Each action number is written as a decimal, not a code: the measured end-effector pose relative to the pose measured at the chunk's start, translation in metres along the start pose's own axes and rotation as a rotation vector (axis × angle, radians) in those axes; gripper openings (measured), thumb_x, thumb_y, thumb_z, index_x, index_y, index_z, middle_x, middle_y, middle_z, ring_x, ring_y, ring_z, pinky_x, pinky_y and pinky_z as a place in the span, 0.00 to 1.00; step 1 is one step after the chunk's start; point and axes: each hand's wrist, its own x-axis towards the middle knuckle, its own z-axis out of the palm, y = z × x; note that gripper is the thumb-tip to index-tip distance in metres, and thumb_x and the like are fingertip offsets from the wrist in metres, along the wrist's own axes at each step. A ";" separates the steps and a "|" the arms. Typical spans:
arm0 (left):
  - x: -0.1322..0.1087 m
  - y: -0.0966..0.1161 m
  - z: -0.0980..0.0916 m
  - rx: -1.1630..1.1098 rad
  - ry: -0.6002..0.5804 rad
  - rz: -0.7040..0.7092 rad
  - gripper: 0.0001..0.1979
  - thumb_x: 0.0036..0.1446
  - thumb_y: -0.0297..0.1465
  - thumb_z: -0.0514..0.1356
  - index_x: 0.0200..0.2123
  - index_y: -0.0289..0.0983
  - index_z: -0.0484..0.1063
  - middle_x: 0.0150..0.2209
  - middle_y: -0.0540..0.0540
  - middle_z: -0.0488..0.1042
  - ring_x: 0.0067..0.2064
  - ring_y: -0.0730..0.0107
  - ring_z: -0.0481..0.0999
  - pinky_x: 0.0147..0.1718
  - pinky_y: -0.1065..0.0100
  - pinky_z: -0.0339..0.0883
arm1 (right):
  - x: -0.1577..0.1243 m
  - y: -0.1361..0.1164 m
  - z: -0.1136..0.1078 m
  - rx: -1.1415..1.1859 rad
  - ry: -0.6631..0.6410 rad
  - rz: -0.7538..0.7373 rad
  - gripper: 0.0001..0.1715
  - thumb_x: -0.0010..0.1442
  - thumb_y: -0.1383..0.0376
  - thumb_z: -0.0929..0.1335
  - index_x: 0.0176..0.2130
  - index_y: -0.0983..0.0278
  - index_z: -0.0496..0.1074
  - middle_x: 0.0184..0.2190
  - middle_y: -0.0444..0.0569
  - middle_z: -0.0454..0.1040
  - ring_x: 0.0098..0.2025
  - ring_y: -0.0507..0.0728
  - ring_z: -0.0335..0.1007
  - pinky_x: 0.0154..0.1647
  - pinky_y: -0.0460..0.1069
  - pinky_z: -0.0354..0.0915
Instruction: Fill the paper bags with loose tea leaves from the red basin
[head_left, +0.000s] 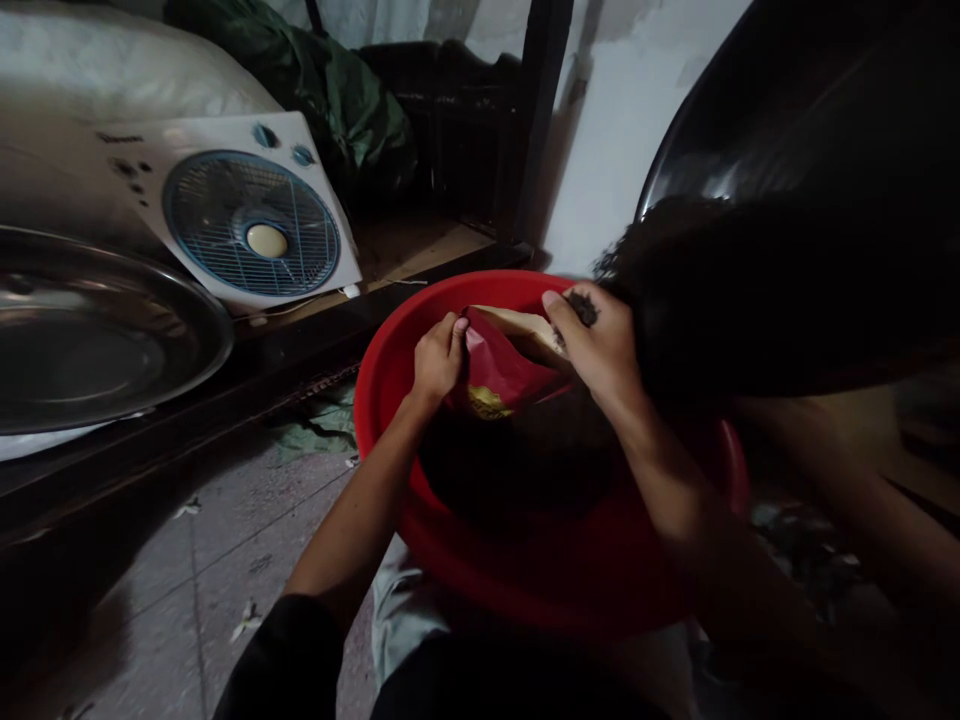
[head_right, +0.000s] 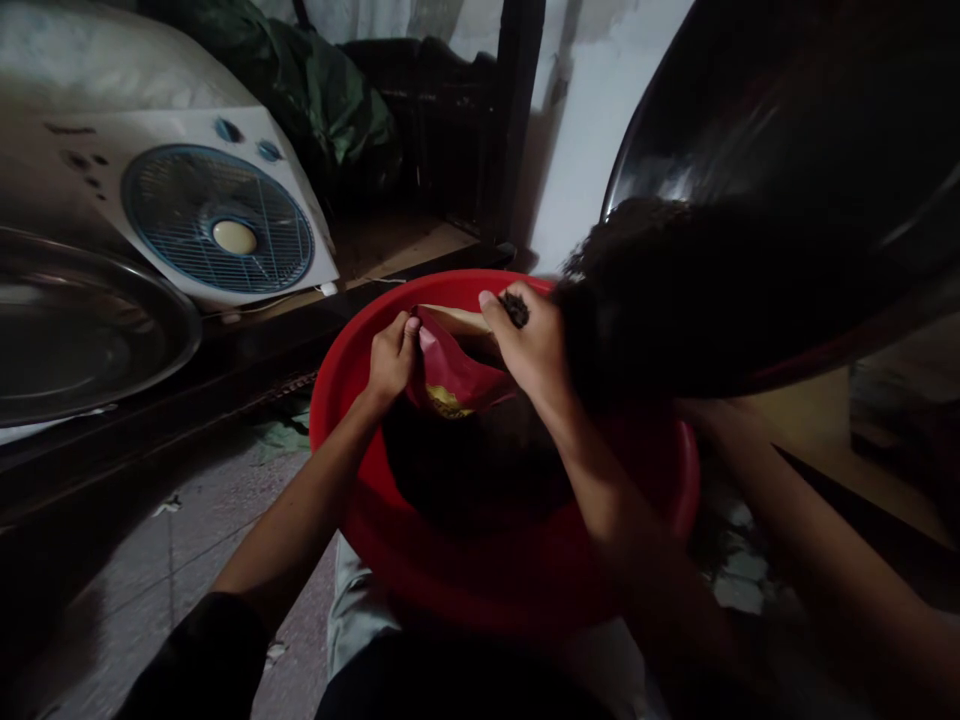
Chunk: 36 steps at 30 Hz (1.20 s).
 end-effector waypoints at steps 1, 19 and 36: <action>0.000 0.000 0.000 0.001 -0.001 -0.001 0.31 0.68 0.53 0.37 0.32 0.38 0.67 0.28 0.46 0.71 0.30 0.67 0.69 0.32 0.66 0.59 | 0.009 0.005 0.004 0.019 -0.020 -0.012 0.16 0.61 0.57 0.69 0.26 0.63 0.67 0.21 0.39 0.64 0.27 0.50 0.62 0.32 0.46 0.61; -0.003 0.007 -0.002 0.083 -0.012 -0.046 0.30 0.68 0.52 0.36 0.32 0.39 0.66 0.30 0.46 0.72 0.31 0.67 0.69 0.31 0.67 0.55 | -0.061 0.091 -0.035 -0.478 0.144 -0.410 0.10 0.55 0.74 0.63 0.28 0.61 0.68 0.31 0.47 0.67 0.35 0.56 0.67 0.40 0.52 0.67; -0.002 0.004 -0.001 0.100 -0.009 -0.101 0.26 0.70 0.49 0.40 0.33 0.40 0.67 0.32 0.45 0.73 0.32 0.66 0.70 0.31 0.67 0.55 | -0.091 0.126 -0.032 -0.749 -0.359 -0.001 0.09 0.61 0.68 0.63 0.38 0.62 0.72 0.42 0.54 0.73 0.46 0.60 0.71 0.50 0.57 0.67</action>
